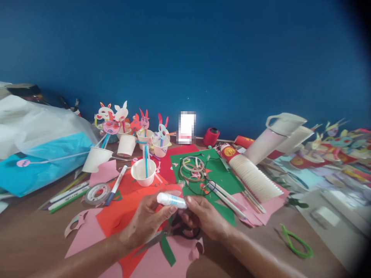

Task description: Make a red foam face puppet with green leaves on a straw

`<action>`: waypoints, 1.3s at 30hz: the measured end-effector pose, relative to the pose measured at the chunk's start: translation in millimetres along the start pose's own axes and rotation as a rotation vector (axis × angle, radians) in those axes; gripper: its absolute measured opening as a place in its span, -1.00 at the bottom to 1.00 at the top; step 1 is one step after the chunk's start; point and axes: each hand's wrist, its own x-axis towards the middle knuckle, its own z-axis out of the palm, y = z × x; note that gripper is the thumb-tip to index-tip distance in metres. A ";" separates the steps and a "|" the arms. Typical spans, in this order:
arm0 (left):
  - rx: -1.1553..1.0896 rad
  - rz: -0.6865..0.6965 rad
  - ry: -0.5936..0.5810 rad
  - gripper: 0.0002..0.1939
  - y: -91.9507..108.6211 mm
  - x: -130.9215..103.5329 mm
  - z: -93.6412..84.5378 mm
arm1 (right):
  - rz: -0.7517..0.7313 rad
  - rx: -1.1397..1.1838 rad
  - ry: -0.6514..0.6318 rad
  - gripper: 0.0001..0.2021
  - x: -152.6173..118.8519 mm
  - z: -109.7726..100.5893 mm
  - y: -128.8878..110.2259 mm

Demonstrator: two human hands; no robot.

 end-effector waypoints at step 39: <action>-0.008 -0.051 0.093 -0.68 9.5 4.6 1.1 | -0.230 -0.208 0.129 -0.76 -4.9 1.1 -8.1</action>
